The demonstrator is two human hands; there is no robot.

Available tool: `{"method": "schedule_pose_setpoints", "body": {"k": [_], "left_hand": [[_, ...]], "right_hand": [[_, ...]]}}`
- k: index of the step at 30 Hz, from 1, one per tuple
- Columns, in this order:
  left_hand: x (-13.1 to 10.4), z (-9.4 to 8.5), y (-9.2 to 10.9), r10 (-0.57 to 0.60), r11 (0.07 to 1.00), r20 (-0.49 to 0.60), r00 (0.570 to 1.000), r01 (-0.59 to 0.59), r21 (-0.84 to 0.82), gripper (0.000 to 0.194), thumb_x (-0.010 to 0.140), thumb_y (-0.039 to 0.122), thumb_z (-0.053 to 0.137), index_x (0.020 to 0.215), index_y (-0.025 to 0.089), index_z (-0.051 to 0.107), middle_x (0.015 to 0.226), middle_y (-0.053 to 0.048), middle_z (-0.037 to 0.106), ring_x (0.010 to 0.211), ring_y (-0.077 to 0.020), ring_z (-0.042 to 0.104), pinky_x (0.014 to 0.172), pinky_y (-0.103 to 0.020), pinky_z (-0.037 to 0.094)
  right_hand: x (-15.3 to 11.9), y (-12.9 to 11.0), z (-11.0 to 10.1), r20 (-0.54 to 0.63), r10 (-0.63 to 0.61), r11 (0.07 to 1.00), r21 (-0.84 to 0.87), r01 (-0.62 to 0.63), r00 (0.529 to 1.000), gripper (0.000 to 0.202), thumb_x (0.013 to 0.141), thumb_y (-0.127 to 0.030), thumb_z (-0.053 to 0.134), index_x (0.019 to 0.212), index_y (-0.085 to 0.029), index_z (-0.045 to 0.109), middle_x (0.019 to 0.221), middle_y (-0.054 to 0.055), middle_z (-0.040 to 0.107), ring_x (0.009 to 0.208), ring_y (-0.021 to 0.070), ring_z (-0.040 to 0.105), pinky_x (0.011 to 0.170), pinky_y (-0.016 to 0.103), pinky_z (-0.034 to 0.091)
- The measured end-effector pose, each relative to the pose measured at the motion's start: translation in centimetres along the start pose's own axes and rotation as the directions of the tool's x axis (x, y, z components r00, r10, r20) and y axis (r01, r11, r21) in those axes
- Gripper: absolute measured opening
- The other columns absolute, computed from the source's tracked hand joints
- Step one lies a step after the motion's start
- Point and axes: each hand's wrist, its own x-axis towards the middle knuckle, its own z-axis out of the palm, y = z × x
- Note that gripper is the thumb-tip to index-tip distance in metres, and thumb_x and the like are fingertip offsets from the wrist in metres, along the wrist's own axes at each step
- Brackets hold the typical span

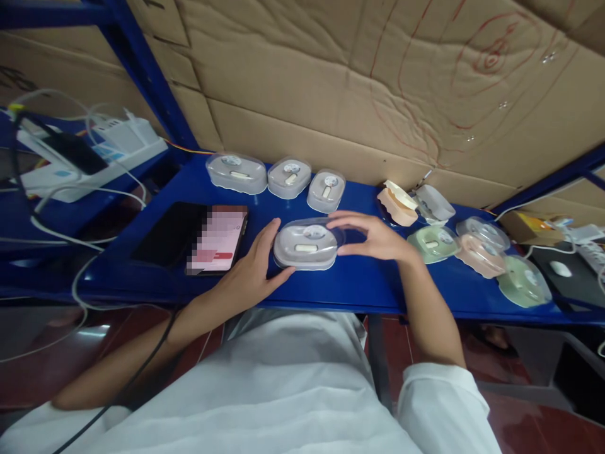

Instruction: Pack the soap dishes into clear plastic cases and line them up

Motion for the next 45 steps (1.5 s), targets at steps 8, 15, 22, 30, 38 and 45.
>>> {"method": "schedule_pose_setpoints", "body": {"k": [8,15,22,30,38,45], "left_hand": [[0.0,-0.5,0.4,-0.005,1.0,0.054,0.999,0.003,0.027,0.083,0.106,0.031,0.06,0.173,0.024,0.012,0.172,-0.021,0.03,0.161,-0.0341,0.037,0.129,-0.052,0.041],[-0.1,-0.2,0.3,0.0,0.999,0.067,0.998,-0.003,0.053,0.077,0.109,0.033,0.056,0.173,0.027,0.015,0.177,-0.021,0.025,0.164,-0.0363,0.032,0.128,-0.056,0.041],[-0.1,-0.3,0.2,-0.017,0.999,0.091,0.996,0.012,0.048,0.076,0.107,0.034,0.059,0.172,0.027,0.02,0.177,-0.021,0.024,0.162,-0.0384,0.035,0.125,-0.055,0.046],[-0.2,-0.3,0.1,-0.024,0.999,0.081,0.996,0.021,0.033,0.076,0.108,0.037,0.058,0.172,0.029,0.019,0.177,-0.019,0.024,0.162,-0.038,0.035,0.125,-0.056,0.046],[-0.2,0.1,-0.2,-0.014,0.998,0.072,0.997,0.01,0.055,0.068,0.109,0.038,0.056,0.169,0.026,0.028,0.173,-0.02,0.03,0.16,-0.0386,0.038,0.124,-0.056,0.047],[-0.2,-0.3,0.3,-0.039,0.998,0.08,0.996,0.035,0.047,0.074,0.108,0.039,0.06,0.171,0.028,0.022,0.179,-0.02,0.017,0.159,-0.0391,0.041,0.122,-0.055,0.05]], "right_hand": [[0.5,0.4,1.2,0.117,-0.08,0.989,-0.118,0.094,0.99,0.054,0.087,-0.053,0.085,0.134,-0.032,0.07,0.151,0.01,0.058,0.145,0.0319,0.055,0.123,0.054,0.046],[0.5,0.8,1.5,0.158,-0.047,0.991,-0.117,0.066,0.986,0.06,0.088,-0.055,0.084,0.14,-0.034,0.065,0.143,0.01,0.057,0.136,0.0292,0.058,0.12,0.053,0.05],[0.4,-0.3,1.5,0.161,-0.08,0.985,-0.139,0.103,0.984,0.053,0.091,-0.053,0.081,0.139,-0.036,0.07,0.153,0.01,0.052,0.15,0.0326,0.049,0.128,0.055,0.04],[0.4,0.1,1.4,0.134,-0.055,0.983,-0.165,0.077,0.989,0.057,0.09,-0.056,0.082,0.141,-0.036,0.068,0.15,0.01,0.054,0.145,0.0328,0.052,0.126,0.057,0.043],[0.4,0.9,2.6,0.153,-0.036,0.982,-0.176,0.063,0.988,0.069,0.087,-0.055,0.085,0.149,-0.039,0.06,0.158,0.009,0.045,0.153,0.0339,0.043,0.129,0.055,0.038],[-0.1,0.9,1.4,0.174,0.0,0.973,-0.228,0.04,0.985,0.081,0.084,-0.056,0.086,0.155,-0.036,0.052,0.156,0.009,0.051,0.149,0.0351,0.048,0.128,0.055,0.038]]}}
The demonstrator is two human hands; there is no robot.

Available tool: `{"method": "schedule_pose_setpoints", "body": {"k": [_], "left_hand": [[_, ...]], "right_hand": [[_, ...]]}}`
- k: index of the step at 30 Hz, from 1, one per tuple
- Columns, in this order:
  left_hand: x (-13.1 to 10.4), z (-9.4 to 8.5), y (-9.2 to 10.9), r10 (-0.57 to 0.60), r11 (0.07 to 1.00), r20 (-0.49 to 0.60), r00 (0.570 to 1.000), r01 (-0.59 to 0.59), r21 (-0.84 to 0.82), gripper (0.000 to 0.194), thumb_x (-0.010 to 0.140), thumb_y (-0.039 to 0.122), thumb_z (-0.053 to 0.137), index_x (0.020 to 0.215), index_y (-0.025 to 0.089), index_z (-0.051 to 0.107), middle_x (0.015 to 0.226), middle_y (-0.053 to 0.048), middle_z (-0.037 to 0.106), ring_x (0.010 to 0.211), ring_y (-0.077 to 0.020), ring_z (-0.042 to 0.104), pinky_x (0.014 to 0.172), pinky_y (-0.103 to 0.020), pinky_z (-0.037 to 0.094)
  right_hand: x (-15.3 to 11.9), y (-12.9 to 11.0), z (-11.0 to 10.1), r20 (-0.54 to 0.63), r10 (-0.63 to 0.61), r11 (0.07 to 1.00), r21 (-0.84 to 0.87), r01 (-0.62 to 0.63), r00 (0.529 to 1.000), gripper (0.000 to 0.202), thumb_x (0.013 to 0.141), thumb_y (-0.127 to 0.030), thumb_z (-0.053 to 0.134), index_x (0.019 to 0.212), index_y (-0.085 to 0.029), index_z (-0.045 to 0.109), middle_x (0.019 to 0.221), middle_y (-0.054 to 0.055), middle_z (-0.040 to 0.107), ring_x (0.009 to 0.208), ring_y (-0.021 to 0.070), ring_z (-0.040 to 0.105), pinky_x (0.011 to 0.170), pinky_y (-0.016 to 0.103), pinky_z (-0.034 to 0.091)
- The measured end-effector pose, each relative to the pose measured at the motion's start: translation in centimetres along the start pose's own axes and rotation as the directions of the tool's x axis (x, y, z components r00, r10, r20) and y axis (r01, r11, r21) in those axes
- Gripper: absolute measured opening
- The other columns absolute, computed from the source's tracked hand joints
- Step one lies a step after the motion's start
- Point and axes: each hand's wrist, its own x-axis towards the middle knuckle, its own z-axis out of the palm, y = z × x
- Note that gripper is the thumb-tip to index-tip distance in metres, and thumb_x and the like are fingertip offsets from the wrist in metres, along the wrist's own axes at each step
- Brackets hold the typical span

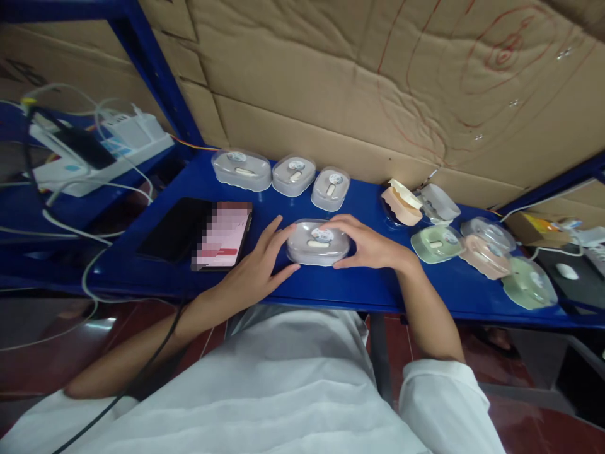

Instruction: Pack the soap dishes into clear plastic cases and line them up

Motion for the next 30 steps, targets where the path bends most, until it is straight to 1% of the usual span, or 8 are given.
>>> {"method": "schedule_pose_setpoints", "body": {"k": [4,8,11,14,20,23,26,30], "left_hand": [[0.0,-0.3,0.2,0.02,1.0,0.041,0.999,-0.02,0.021,0.068,0.108,0.037,0.059,0.168,0.029,0.028,0.18,-0.018,0.016,0.161,-0.0376,0.038,0.125,-0.054,0.046],[-0.1,-0.2,0.0,0.047,0.997,0.058,0.997,-0.05,0.065,0.056,0.109,0.037,0.057,0.161,0.023,0.043,0.179,-0.018,0.02,0.159,-0.0377,0.041,0.127,-0.055,0.045],[-0.1,-0.1,-0.2,0.063,0.992,0.06,0.996,-0.069,0.101,0.048,0.109,0.037,0.056,0.153,0.019,0.053,0.177,-0.02,0.025,0.159,-0.0381,0.042,0.127,-0.055,0.044],[-0.1,-0.1,-0.2,0.067,0.989,0.058,0.996,-0.074,0.126,0.046,0.11,0.038,0.056,0.15,0.017,0.056,0.174,-0.021,0.031,0.157,-0.0379,0.044,0.127,-0.056,0.044],[-0.1,-0.1,-0.3,0.069,0.985,0.075,0.995,-0.08,0.15,0.044,0.11,0.039,0.055,0.148,0.017,0.058,0.173,-0.02,0.033,0.156,-0.0381,0.046,0.125,-0.056,0.047],[-0.1,-0.1,-0.3,0.065,0.985,0.078,0.995,-0.077,0.156,0.044,0.11,0.039,0.055,0.148,0.017,0.059,0.174,-0.02,0.034,0.155,-0.0385,0.048,0.124,-0.057,0.048],[-0.1,-0.1,-0.3,0.065,0.983,0.085,0.994,-0.078,0.164,0.045,0.11,0.04,0.055,0.148,0.017,0.06,0.174,-0.019,0.034,0.154,-0.0384,0.049,0.123,-0.057,0.049],[0.0,-0.2,-0.1,0.081,0.98,0.09,0.993,-0.096,0.174,0.045,0.11,0.04,0.053,0.147,0.016,0.061,0.171,-0.02,0.039,0.153,-0.0374,0.05,0.123,-0.056,0.049]], "right_hand": [[-3.3,1.7,-2.9,-0.045,0.278,0.958,-0.061,-0.28,0.96,0.088,0.075,-0.06,0.09,0.149,-0.032,0.052,0.148,0.01,0.058,0.136,0.037,0.059,0.119,0.056,0.047],[-4.5,3.9,-3.2,-0.3,0.467,0.825,-0.193,-0.532,0.832,0.093,0.077,-0.068,0.084,0.152,-0.029,0.048,0.158,0.015,0.048,0.142,0.0399,0.054,0.122,0.06,0.044],[-3.1,4.4,-1.8,-0.458,0.453,0.766,-0.24,-0.597,0.765,0.092,0.089,-0.069,0.072,0.162,-0.023,0.039,0.172,0.021,0.027,0.158,0.0422,0.036,0.127,0.06,0.037],[-1.3,4.2,-0.6,-0.498,0.372,0.771,-0.304,-0.559,0.783,0.089,0.096,-0.062,0.067,0.166,-0.018,0.034,0.175,0.024,0.023,0.164,0.0419,0.025,0.128,0.058,0.036],[0.6,4.3,-0.2,-0.686,0.249,0.674,-0.384,-0.631,0.684,0.053,0.102,-0.046,0.06,0.145,-0.016,0.058,0.148,0.025,0.057,0.136,0.0436,0.056,0.113,0.061,0.046],[0.7,4.7,-0.5,-0.611,0.214,0.799,-0.34,-0.497,0.762,0.035,0.105,-0.043,0.054,0.127,-0.019,0.067,0.126,0.017,0.072,0.117,0.0343,0.067,0.106,0.051,0.052],[0.2,5.0,-1.3,-0.556,0.186,0.861,-0.305,-0.407,0.81,0.036,0.105,-0.042,0.053,0.13,-0.02,0.068,0.13,0.012,0.075,0.118,0.0299,0.069,0.108,0.046,0.052],[-1.3,4.5,-3.1,-0.678,0.348,0.682,-0.291,-0.671,0.648,0.04,0.106,-0.043,0.051,0.131,-0.02,0.072,0.125,0.013,0.078,0.118,0.033,0.071,0.106,0.048,0.051]]}}
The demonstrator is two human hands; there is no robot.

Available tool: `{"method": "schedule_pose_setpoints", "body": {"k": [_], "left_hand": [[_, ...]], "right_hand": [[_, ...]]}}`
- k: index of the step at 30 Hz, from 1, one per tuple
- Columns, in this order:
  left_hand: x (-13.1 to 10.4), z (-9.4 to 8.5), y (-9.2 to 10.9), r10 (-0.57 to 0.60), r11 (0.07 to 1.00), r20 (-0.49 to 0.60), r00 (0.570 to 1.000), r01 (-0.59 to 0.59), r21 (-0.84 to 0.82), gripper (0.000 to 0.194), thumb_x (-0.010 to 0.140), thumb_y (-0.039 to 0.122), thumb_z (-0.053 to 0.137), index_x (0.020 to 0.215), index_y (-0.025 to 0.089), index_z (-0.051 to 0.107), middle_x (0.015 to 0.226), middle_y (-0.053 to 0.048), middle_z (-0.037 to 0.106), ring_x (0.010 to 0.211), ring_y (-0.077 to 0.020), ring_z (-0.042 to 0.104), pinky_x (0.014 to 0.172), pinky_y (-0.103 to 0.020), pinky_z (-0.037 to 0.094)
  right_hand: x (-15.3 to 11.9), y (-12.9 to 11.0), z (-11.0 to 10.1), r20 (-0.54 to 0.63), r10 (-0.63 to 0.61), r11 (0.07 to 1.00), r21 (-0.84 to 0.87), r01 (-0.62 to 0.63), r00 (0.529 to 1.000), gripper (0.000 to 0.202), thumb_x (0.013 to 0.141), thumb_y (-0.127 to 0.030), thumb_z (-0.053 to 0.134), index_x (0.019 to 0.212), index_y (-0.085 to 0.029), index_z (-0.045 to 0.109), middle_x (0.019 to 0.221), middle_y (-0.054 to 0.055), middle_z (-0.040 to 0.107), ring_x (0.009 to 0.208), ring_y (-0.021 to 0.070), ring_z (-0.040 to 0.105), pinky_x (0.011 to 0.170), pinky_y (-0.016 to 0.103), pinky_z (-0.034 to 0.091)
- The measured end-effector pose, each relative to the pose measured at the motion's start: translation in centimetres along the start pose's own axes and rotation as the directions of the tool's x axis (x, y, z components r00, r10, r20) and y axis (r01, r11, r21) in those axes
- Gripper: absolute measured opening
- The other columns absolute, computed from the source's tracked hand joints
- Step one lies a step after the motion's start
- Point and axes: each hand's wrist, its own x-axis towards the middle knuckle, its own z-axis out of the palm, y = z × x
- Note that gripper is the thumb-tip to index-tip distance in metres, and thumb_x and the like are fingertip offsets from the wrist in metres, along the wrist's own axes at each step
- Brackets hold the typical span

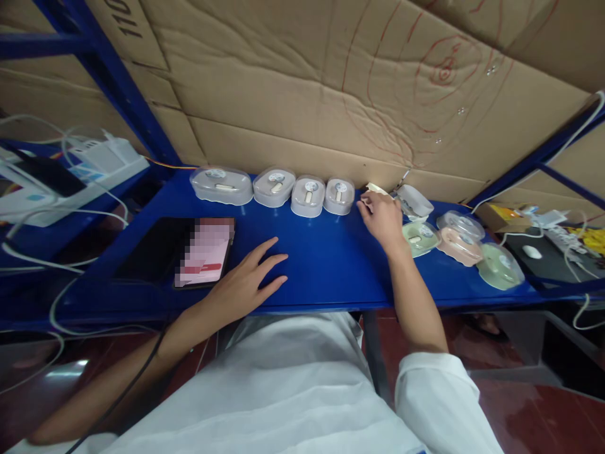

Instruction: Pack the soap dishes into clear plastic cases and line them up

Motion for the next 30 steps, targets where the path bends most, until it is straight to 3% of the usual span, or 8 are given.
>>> {"method": "schedule_pose_setpoints", "body": {"k": [3,9,13,16,19,25,28,30], "left_hand": [[0.1,0.0,0.0,0.007,1.0,0.005,1.0,-0.007,-0.002,0.044,0.11,0.04,0.054,0.146,0.016,0.063,0.169,-0.02,0.042,0.154,-0.0374,0.049,0.124,-0.056,0.048],[0.1,0.3,-0.3,0.034,0.999,-0.015,0.999,-0.034,0.031,0.044,0.111,0.042,0.051,0.145,0.016,0.063,0.167,-0.021,0.044,0.153,-0.0369,0.05,0.124,-0.056,0.048],[0.0,0.4,-0.5,0.06,0.997,-0.028,0.998,-0.059,0.043,0.045,0.111,0.045,0.05,0.144,0.017,0.063,0.166,-0.02,0.045,0.152,-0.0376,0.051,0.121,-0.057,0.051],[0.0,0.4,-0.6,0.07,0.996,-0.033,0.997,-0.068,0.05,0.045,0.111,0.045,0.05,0.144,0.017,0.063,0.165,-0.021,0.046,0.151,-0.0378,0.052,0.121,-0.058,0.052],[0.0,0.5,-0.6,0.081,0.995,-0.037,0.996,-0.079,0.057,0.045,0.111,0.044,0.05,0.144,0.016,0.064,0.165,-0.021,0.046,0.151,-0.0375,0.052,0.122,-0.057,0.05],[0.1,0.4,-0.5,0.078,0.996,-0.032,0.996,-0.076,0.038,0.043,0.111,0.042,0.052,0.143,0.016,0.065,0.165,-0.021,0.047,0.152,-0.037,0.051,0.123,-0.057,0.049],[0.1,0.3,-0.4,0.084,0.996,-0.026,0.996,-0.083,0.023,0.043,0.11,0.041,0.053,0.142,0.016,0.066,0.165,-0.021,0.048,0.151,-0.0373,0.052,0.123,-0.057,0.049],[0.1,0.2,-0.3,0.091,0.995,-0.023,0.996,-0.09,0.033,0.043,0.11,0.041,0.053,0.143,0.016,0.065,0.164,-0.021,0.048,0.151,-0.0368,0.053,0.123,-0.056,0.049]], "right_hand": [[-0.3,0.2,-1.1,0.132,0.272,0.95,-0.196,-0.244,0.953,0.042,0.105,-0.047,0.056,0.131,-0.019,0.074,0.122,0.016,0.079,0.118,0.0369,0.072,0.099,0.049,0.054],[-0.8,-1.0,-0.7,0.273,0.38,0.88,-0.401,-0.255,0.884,0.05,0.103,-0.053,0.061,0.133,-0.016,0.073,0.134,0.024,0.074,0.123,0.039,0.071,0.097,0.048,0.056],[-0.7,-0.5,-0.8,0.258,0.301,0.922,-0.325,-0.211,0.918,0.04,0.1,-0.052,0.064,0.119,-0.02,0.08,0.123,0.02,0.078,0.112,0.0372,0.075,0.087,0.044,0.057],[-0.5,0.1,-1.1,0.122,0.226,0.954,-0.23,-0.194,0.966,0.046,0.106,-0.054,0.049,0.102,-0.022,0.082,0.109,0.017,0.081,0.103,0.0347,0.075,0.082,0.041,0.055],[-0.4,0.3,-1.0,0.009,0.212,0.962,-0.176,-0.207,0.977,0.043,0.106,-0.049,0.049,0.108,-0.021,0.081,0.109,0.016,0.082,0.1,0.0338,0.074,0.082,0.04,0.053],[-0.6,-0.6,-0.3,0.231,0.042,0.992,-0.129,-0.012,0.972,0.038,0.105,-0.049,0.055,0.113,-0.023,0.082,0.113,0.012,0.081,0.108,0.0339,0.074,0.088,0.041,0.053],[-0.5,-0.7,-0.4,0.104,-0.046,0.998,-0.041,0.051,0.994,0.044,0.108,-0.05,0.046,0.116,-0.023,0.08,0.114,0.012,0.08,0.11,0.0326,0.072,0.096,0.043,0.053],[-0.4,-0.2,-0.2,-0.049,-0.033,0.998,-0.057,0.03,0.998,0.046,0.108,-0.048,0.045,0.131,-0.021,0.074,0.133,0.016,0.074,0.125,0.0363,0.065,0.107,0.049,0.048]]}}
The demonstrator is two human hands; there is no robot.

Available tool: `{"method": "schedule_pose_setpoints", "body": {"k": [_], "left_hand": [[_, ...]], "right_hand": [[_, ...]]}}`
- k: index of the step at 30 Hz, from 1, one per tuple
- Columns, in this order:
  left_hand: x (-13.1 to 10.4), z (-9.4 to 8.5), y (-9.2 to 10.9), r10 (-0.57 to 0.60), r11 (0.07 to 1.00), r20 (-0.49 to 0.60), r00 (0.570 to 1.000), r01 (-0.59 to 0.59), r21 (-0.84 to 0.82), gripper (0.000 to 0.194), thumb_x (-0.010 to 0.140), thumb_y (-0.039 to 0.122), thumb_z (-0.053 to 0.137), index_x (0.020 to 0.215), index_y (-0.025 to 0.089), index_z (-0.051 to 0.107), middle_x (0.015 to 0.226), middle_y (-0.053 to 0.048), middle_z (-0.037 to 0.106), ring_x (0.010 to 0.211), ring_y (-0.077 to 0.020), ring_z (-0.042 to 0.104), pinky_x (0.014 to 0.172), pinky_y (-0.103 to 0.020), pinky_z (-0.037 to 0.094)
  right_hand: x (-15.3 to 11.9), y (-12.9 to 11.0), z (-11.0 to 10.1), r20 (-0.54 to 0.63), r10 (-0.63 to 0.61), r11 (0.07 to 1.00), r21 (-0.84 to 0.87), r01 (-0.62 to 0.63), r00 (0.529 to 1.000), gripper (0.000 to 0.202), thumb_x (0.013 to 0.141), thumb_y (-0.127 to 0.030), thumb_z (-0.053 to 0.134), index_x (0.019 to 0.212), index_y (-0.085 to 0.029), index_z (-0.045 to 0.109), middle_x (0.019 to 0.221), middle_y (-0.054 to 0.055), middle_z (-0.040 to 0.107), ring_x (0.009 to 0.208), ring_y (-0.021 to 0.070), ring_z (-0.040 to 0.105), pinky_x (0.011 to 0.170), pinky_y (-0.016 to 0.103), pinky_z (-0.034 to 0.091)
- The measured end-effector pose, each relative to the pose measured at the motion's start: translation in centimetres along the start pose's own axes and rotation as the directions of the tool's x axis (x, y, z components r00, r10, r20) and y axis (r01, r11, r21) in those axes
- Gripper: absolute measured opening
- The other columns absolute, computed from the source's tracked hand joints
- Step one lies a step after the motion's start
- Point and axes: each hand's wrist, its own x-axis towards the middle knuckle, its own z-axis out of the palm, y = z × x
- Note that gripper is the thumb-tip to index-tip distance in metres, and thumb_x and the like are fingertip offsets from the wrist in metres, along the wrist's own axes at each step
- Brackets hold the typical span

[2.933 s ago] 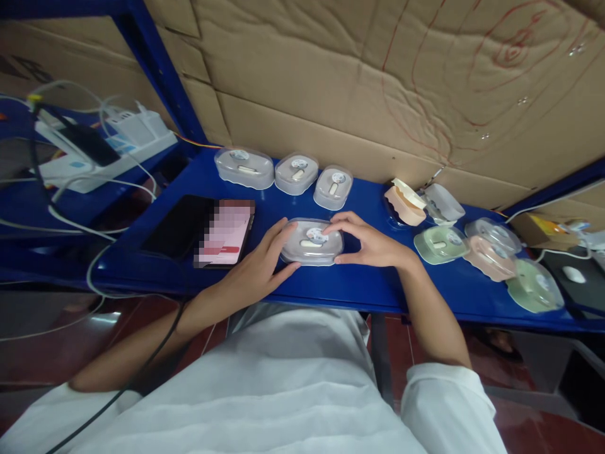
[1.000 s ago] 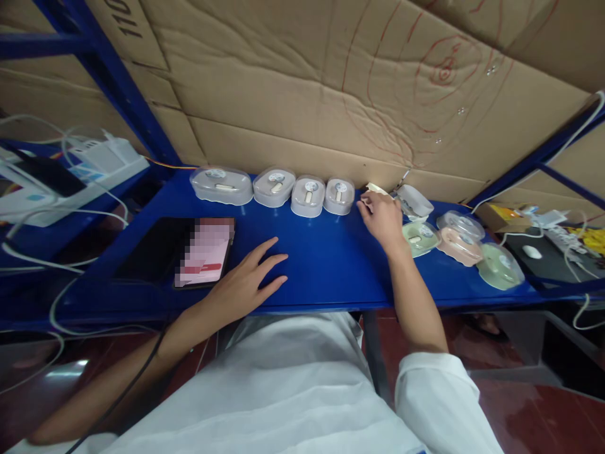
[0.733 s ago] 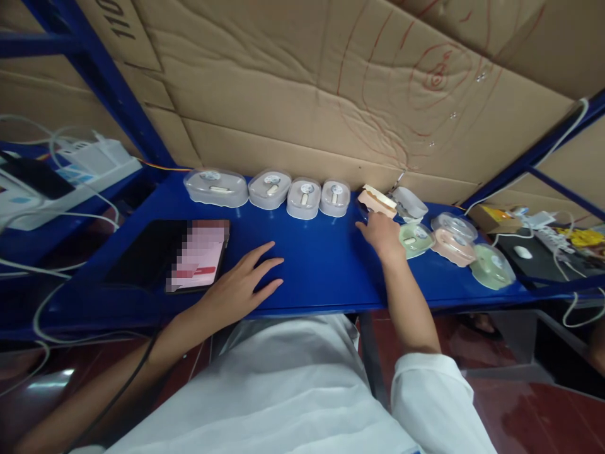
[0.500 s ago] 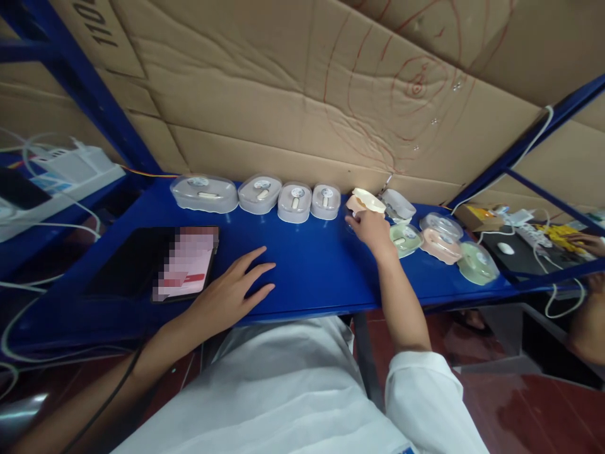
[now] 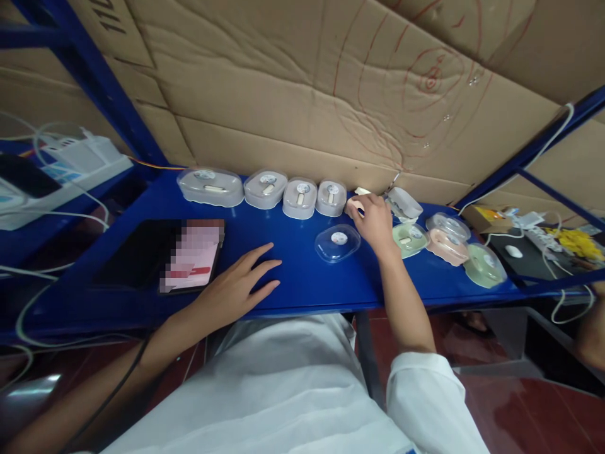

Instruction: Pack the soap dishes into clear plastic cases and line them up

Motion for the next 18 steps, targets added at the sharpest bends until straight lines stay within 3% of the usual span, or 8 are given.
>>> {"method": "schedule_pose_setpoints", "body": {"k": [2,4,6,9,12,18], "left_hand": [[0.0,-0.2,0.2,0.018,1.0,-0.006,1.0,-0.018,0.016,0.042,0.111,0.04,0.053,0.143,0.016,0.065,0.164,-0.02,0.049,0.149,-0.0357,0.054,0.123,-0.055,0.05],[0.0,-0.5,0.4,0.054,0.998,-0.009,0.998,-0.054,0.022,0.042,0.112,0.04,0.052,0.145,0.018,0.063,0.164,-0.018,0.05,0.148,-0.034,0.055,0.123,-0.054,0.05],[0.1,-0.8,0.6,0.119,0.993,-0.008,0.993,-0.119,0.009,0.043,0.113,0.04,0.051,0.149,0.02,0.06,0.164,-0.016,0.051,0.148,-0.0321,0.056,0.123,-0.053,0.049],[0.2,-1.0,0.7,0.218,0.976,0.008,0.976,-0.218,-0.028,0.046,0.113,0.039,0.051,0.155,0.023,0.055,0.165,-0.014,0.052,0.148,-0.0302,0.056,0.124,-0.05,0.049],[0.2,-0.8,0.6,0.244,0.969,0.011,0.97,-0.243,-0.049,0.047,0.113,0.038,0.053,0.158,0.026,0.053,0.165,-0.013,0.053,0.148,-0.0299,0.056,0.123,-0.05,0.049],[0.1,-0.5,0.5,0.248,0.969,0.005,0.969,-0.248,-0.001,0.045,0.113,0.039,0.052,0.155,0.023,0.055,0.163,-0.015,0.054,0.147,-0.0307,0.057,0.12,-0.05,0.051]], "right_hand": [[0.1,0.9,0.5,-0.094,0.068,0.996,-0.045,-0.073,0.993,0.051,0.106,-0.045,0.046,0.146,-0.017,0.065,0.151,0.02,0.063,0.139,0.0415,0.055,0.114,0.058,0.041],[0.3,1.9,1.1,-0.095,0.162,0.982,-0.084,-0.171,0.982,0.056,0.105,-0.043,0.046,0.152,-0.014,0.059,0.156,0.023,0.058,0.142,0.0451,0.051,0.114,0.064,0.038],[0.5,2.9,1.6,-0.051,0.243,0.962,-0.119,-0.248,0.969,0.055,0.103,-0.041,0.048,0.148,-0.011,0.062,0.15,0.025,0.063,0.137,0.0461,0.054,0.112,0.065,0.038],[0.9,3.7,1.6,0.012,0.314,0.94,-0.146,-0.309,0.949,0.041,0.101,-0.036,0.05,0.125,-0.013,0.074,0.13,0.024,0.074,0.124,0.0433,0.063,0.108,0.062,0.04],[1.2,3.7,1.2,0.022,0.311,0.945,-0.112,-0.307,0.95,0.033,0.102,-0.032,0.047,0.109,-0.016,0.075,0.115,0.02,0.078,0.116,0.0391,0.068,0.106,0.059,0.041],[0.7,3.1,2.0,-0.049,0.288,0.947,-0.136,-0.292,0.956,0.048,0.101,-0.048,0.054,0.129,-0.014,0.072,0.13,0.025,0.072,0.124,0.0429,0.063,0.106,0.062,0.042]]}}
